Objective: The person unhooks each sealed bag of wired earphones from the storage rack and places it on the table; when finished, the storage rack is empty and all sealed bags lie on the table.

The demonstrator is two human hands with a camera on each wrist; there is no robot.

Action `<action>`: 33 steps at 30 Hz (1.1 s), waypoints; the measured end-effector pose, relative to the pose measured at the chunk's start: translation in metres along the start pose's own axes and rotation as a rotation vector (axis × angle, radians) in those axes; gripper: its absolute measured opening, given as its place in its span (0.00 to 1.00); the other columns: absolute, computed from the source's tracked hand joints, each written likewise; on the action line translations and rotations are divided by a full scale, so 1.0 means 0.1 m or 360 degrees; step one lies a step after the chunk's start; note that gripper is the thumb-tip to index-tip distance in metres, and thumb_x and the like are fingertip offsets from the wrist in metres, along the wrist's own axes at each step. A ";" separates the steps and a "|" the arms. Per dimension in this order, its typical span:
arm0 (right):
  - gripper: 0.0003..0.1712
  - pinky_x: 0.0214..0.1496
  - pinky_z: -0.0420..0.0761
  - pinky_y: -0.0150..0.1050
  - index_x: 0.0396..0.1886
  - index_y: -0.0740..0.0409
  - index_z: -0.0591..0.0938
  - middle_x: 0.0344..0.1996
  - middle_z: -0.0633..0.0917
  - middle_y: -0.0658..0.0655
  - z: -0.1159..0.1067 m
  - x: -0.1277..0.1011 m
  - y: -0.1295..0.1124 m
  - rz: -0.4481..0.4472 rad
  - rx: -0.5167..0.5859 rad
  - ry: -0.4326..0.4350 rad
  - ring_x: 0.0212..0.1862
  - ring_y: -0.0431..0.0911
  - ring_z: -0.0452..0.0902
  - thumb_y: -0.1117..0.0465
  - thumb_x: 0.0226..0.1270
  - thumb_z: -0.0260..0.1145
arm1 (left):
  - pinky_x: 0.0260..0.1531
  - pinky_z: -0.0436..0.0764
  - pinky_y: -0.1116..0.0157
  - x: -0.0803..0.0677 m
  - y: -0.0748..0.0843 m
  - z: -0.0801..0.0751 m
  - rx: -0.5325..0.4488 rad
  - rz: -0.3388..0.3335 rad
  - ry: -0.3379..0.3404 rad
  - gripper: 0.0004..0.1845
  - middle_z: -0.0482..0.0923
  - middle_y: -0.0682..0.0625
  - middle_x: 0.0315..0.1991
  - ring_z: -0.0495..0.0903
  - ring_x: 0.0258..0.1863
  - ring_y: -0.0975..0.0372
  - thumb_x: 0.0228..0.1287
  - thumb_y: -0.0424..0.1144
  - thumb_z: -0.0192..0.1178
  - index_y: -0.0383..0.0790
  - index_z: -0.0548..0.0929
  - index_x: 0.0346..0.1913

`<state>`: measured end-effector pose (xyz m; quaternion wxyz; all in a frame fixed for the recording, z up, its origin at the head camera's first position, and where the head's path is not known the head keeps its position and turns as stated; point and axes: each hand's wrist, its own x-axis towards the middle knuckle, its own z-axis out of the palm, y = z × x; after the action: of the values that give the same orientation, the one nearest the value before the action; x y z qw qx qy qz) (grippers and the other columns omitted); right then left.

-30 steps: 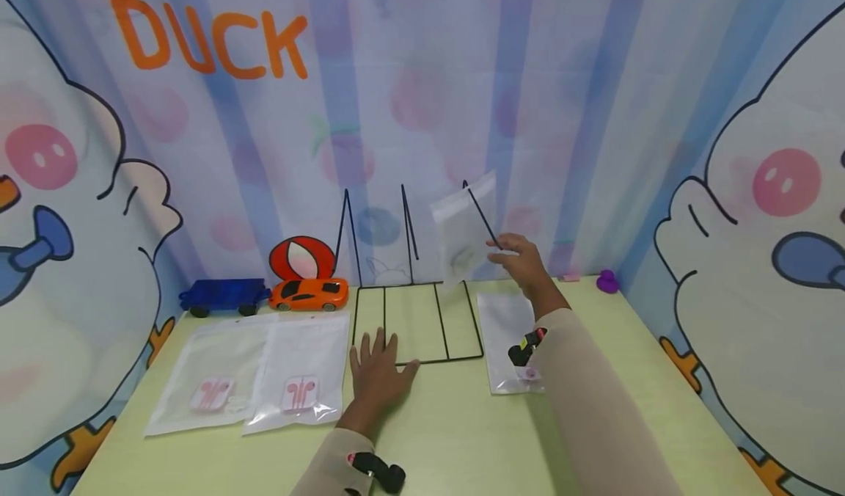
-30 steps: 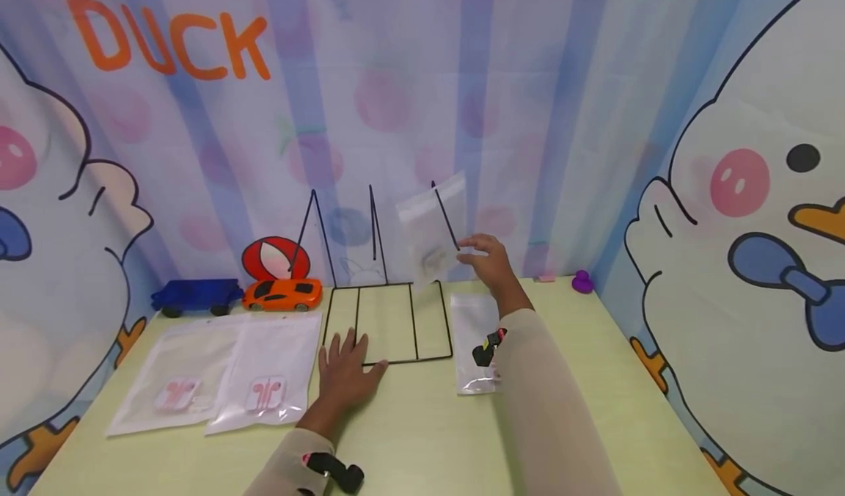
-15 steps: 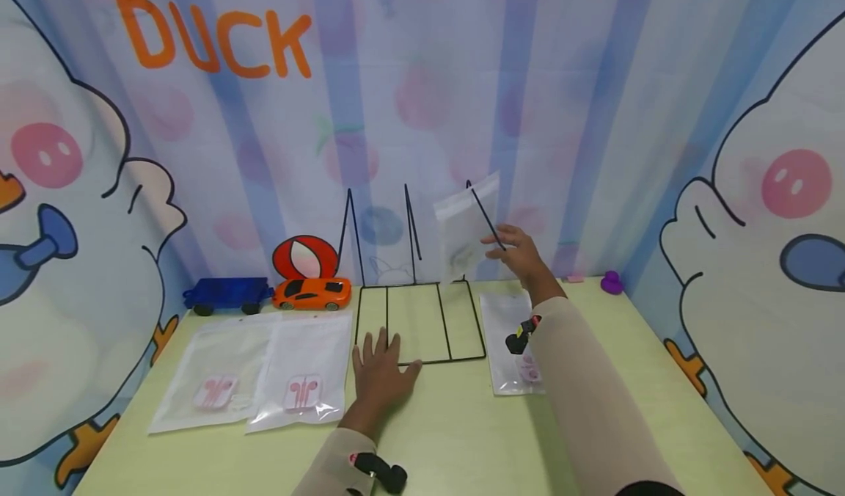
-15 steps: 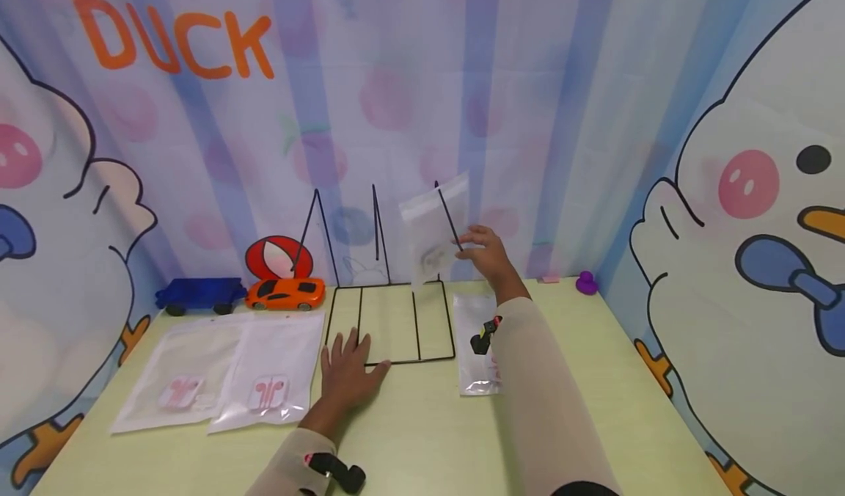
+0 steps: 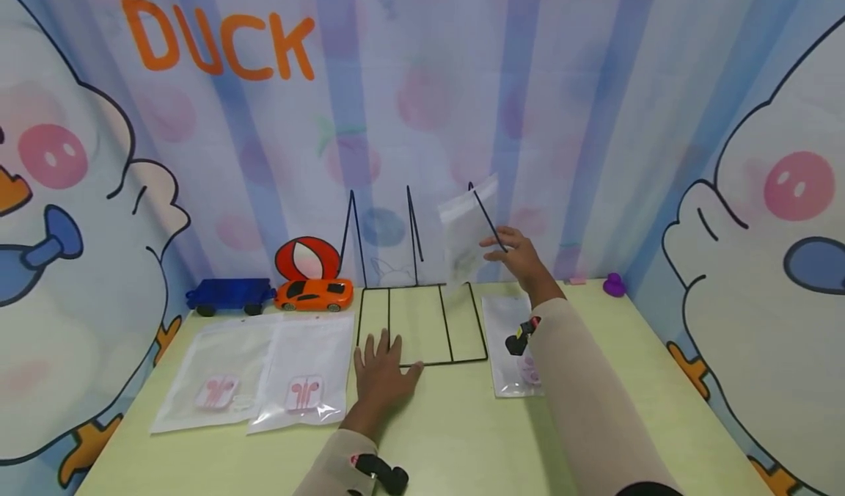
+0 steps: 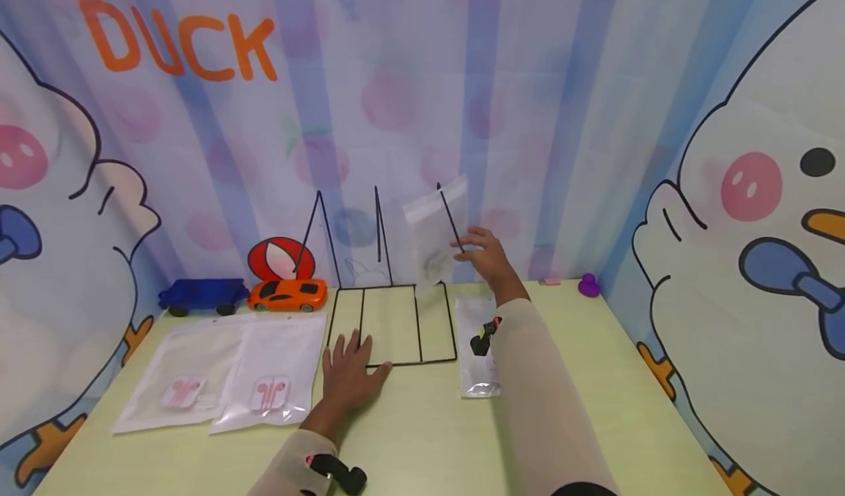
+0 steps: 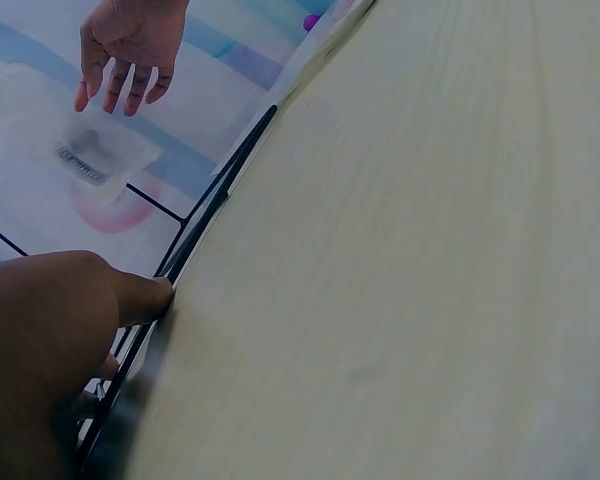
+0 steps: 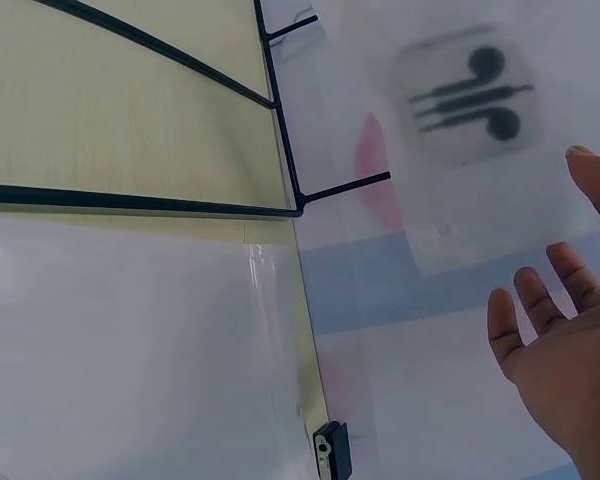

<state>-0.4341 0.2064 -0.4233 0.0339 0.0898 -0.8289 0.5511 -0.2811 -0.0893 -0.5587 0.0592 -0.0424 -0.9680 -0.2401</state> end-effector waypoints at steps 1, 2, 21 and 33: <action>0.22 0.87 0.60 0.66 0.67 0.67 0.85 0.88 0.59 0.61 0.00 0.00 0.00 0.0006 0.0014 0.0005 0.90 0.63 0.46 0.64 0.77 0.70 | 0.84 0.48 0.29 0.00 0.00 0.00 -0.0003 0.0000 -0.0004 0.41 0.59 0.35 0.87 0.53 0.87 0.35 0.75 0.60 0.62 0.38 0.72 0.81; 0.22 0.87 0.59 0.66 0.66 0.68 0.86 0.88 0.59 0.62 -0.01 -0.01 0.00 0.0012 0.0032 0.0004 0.90 0.63 0.46 0.63 0.77 0.70 | 0.84 0.48 0.29 0.00 0.00 0.01 -0.0007 0.0002 0.0000 0.41 0.59 0.35 0.87 0.53 0.87 0.35 0.75 0.60 0.62 0.38 0.72 0.81; 0.16 0.85 0.62 0.71 0.56 0.62 0.92 0.73 0.82 0.64 0.09 -0.18 0.30 0.0102 0.0168 -0.0109 0.84 0.63 0.65 0.63 0.72 0.74 | 0.84 0.47 0.30 0.00 0.00 0.00 0.0000 -0.0012 0.0009 0.40 0.59 0.36 0.87 0.53 0.87 0.35 0.76 0.60 0.62 0.39 0.72 0.81; 0.18 0.81 0.72 0.65 0.58 0.61 0.92 0.71 0.84 0.65 0.14 -0.28 0.36 -0.0046 0.0147 0.0005 0.81 0.64 0.70 0.67 0.68 0.77 | 0.85 0.47 0.31 -0.01 0.00 0.00 -0.0020 -0.0018 0.0003 0.41 0.59 0.35 0.87 0.52 0.88 0.35 0.76 0.60 0.62 0.39 0.72 0.81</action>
<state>-0.4125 0.2100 -0.4657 0.0390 0.1025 -0.8010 0.5885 -0.2802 -0.0888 -0.5588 0.0585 -0.0370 -0.9666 -0.2466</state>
